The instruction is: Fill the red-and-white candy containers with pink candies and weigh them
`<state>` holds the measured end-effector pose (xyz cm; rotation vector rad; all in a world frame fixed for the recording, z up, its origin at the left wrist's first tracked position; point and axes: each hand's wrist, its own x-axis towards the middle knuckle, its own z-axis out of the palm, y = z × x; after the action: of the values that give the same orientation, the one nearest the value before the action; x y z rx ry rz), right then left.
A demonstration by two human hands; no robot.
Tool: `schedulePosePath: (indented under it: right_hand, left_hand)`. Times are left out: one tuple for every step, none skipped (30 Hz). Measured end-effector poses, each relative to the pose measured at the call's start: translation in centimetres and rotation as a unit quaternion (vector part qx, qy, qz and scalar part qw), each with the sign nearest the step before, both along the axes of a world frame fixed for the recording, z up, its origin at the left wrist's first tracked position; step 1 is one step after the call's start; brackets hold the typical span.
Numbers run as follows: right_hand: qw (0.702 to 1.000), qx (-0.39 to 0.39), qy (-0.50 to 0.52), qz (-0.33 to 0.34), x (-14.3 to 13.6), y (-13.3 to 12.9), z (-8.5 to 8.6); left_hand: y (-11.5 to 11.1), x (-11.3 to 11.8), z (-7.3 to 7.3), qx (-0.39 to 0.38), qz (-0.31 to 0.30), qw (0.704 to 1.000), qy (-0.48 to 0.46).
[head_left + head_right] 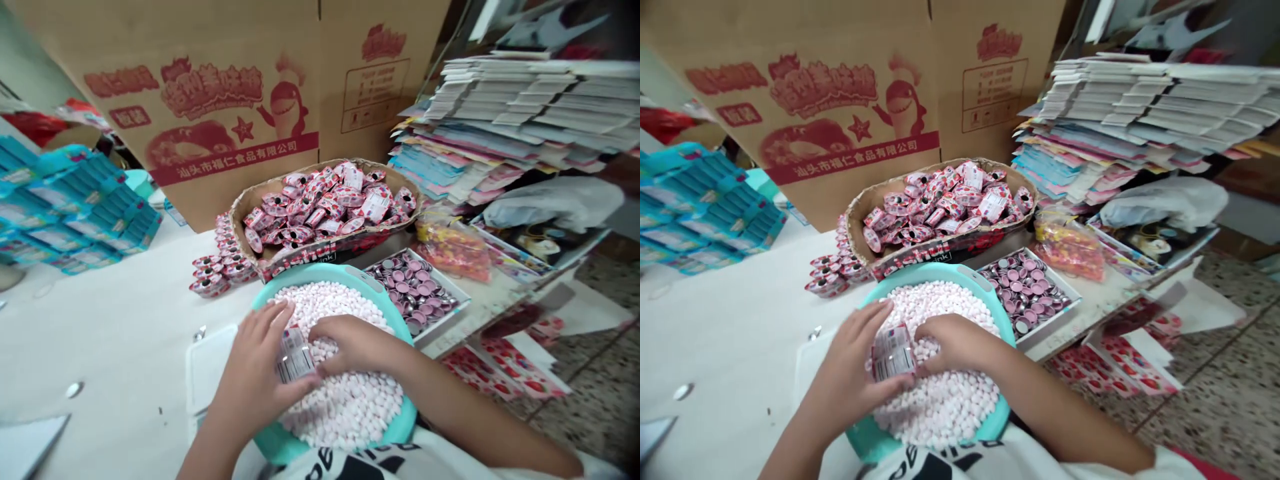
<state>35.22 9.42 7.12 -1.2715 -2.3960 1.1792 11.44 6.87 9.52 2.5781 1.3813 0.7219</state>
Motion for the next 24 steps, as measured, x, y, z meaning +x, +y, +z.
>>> schedulePosePath:
  right_hand:
    - [1.000,0.010,-0.001,0.003,0.0,0.0,0.0]
    - [1.000,0.018,-0.001,0.008,0.0,-0.1,0.0]
    - [1.000,0.023,0.001,0.015,0.0,-0.1,0.0]
    - [0.999,0.025,0.004,0.022,0.0,-0.2,0.1]
    - [0.999,0.027,0.006,0.027,0.0,-0.3,0.2]
    - [0.999,0.031,0.007,0.029,-0.1,-0.4,0.3]
    - [0.999,0.038,0.006,0.030,-0.1,-0.5,0.3]
    - [0.998,0.048,0.002,0.030,-0.1,-0.6,0.4]
    - [0.998,0.059,-0.002,0.030,-0.2,-0.8,0.5]
    - [0.997,0.070,-0.005,0.032,-0.2,-0.9,0.5]
    - [0.996,0.081,-0.006,0.032,-0.2,-1.0,0.5]
    - [0.995,0.092,-0.006,0.031,-0.3,-1.1,0.6]
    - [0.994,0.102,-0.007,0.027,-0.3,-1.1,0.6]
    - [0.994,0.108,-0.009,0.023,-0.3,-1.0,0.6]
    - [0.994,0.108,-0.015,0.021,-0.2,-0.8,0.6]
    - [0.994,0.100,-0.027,0.024,-0.2,-0.5,0.6]
    - [0.995,0.084,-0.043,0.030,-0.1,-0.1,0.6]
    - [0.995,0.062,-0.065,0.038,-0.1,0.3,0.6]
    - [0.994,0.040,-0.088,0.049,0.0,0.7,0.7]
    - [0.992,0.025,-0.108,0.058,0.0,1.0,0.7]
    - [0.990,0.016,-0.123,0.068,0.0,1.2,0.8]
    - [0.988,0.014,-0.130,0.079,0.0,1.3,0.9]
    - [0.988,0.017,-0.128,0.088,0.1,1.2,0.9]
    - [0.988,0.023,-0.119,0.094,0.2,1.0,1.0]
  left_hand:
    - [-1.1,0.9,-0.6,-0.038,0.001,0.999,0.009]
    - [-1.8,1.6,-1.4,-0.067,0.011,0.998,0.013]
    - [-2.3,2.0,-2.1,-0.084,0.023,0.996,0.010]
    - [-2.5,2.2,-2.7,-0.094,0.035,0.995,0.004]
    - [-2.6,2.2,-3.1,-0.101,0.047,0.994,-0.008]
    - [-2.7,2.0,-3.3,-0.107,0.059,0.992,-0.029]
    - [-2.7,1.8,-3.3,-0.114,0.074,0.989,-0.060]
    - [-2.7,1.6,-3.1,-0.121,0.093,0.983,-0.101]
    - [-2.6,1.5,-2.8,-0.130,0.115,0.973,-0.149]
    - [-2.5,1.5,-2.5,-0.139,0.138,0.960,-0.203]
    - [-2.3,1.6,-2.2,-0.148,0.155,0.942,-0.258]
    - [-2.1,1.8,-1.9,-0.157,0.165,0.923,-0.311]
    - [-1.9,2.0,-1.8,-0.165,0.165,0.904,-0.358]
    - [-1.6,2.2,-1.8,-0.174,0.158,0.888,-0.396]
    - [-1.4,2.5,-1.9,-0.182,0.151,0.876,-0.421]
    - [-1.2,2.7,-2.0,-0.187,0.144,0.871,-0.432]
    - [-1.0,2.9,-2.2,-0.183,0.139,0.873,-0.431]
    - [-0.9,3.0,-2.4,-0.169,0.136,0.881,-0.420]
    - [-0.9,3.0,-2.5,-0.144,0.136,0.893,-0.405]
    - [-0.9,3.0,-2.7,-0.115,0.136,0.902,-0.393]
    - [-1.0,2.9,-2.7,-0.088,0.137,0.904,-0.395]
    - [-1.1,2.8,-2.7,-0.069,0.142,0.897,-0.413]
    - [-1.3,2.8,-2.6,-0.067,0.151,0.880,-0.446]
    - [-1.4,2.7,-2.5,-0.080,0.163,0.853,-0.489]
